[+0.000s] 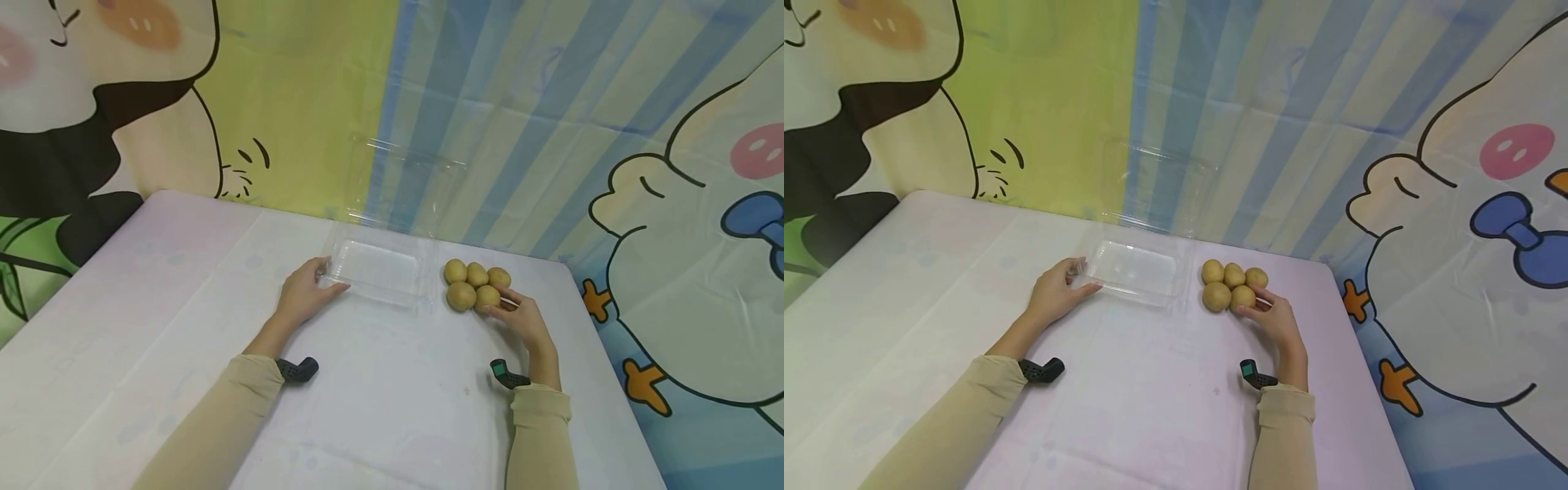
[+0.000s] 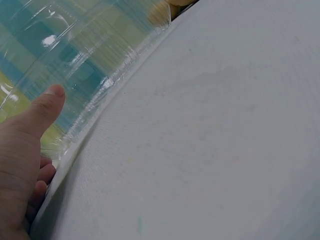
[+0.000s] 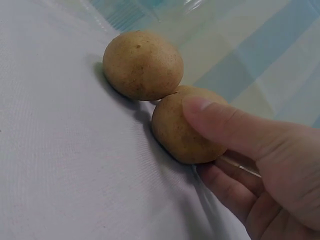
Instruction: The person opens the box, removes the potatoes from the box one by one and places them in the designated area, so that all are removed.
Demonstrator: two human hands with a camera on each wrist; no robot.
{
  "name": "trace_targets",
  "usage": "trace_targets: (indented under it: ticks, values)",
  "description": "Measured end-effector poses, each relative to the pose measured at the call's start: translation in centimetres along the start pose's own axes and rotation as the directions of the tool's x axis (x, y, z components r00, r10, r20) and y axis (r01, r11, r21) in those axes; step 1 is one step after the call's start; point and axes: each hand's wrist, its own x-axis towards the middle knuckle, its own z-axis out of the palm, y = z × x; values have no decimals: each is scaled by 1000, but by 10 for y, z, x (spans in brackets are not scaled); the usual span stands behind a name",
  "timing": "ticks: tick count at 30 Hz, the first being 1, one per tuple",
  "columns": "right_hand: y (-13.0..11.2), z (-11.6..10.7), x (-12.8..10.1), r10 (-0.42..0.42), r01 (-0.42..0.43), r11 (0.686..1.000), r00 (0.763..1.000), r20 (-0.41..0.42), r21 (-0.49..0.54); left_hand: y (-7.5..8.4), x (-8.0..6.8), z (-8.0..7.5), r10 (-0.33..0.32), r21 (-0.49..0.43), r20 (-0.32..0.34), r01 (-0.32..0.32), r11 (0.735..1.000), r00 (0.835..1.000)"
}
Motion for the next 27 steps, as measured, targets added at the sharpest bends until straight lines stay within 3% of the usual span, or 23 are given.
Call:
trace_targets:
  ticks: [4,8,15,27]
  values:
    - [-3,-3,-2,11,-8,997,999,34,-80,0,0,0,-2,-2,0,2,1000,1000]
    - [-7,-4,-3,26,-24,992,1000,17,-126,2,-1,-1,-1,-6,0,1,1000,1000]
    - [-10,-3,-4,24,-26,990,1000,-12,-140,3,-2,-2,7,1,-6,-7,1000,1000]
    - [-12,-6,-7,-58,52,981,998,-24,-189,3,-2,-3,2,-5,4,-2,1000,1000]
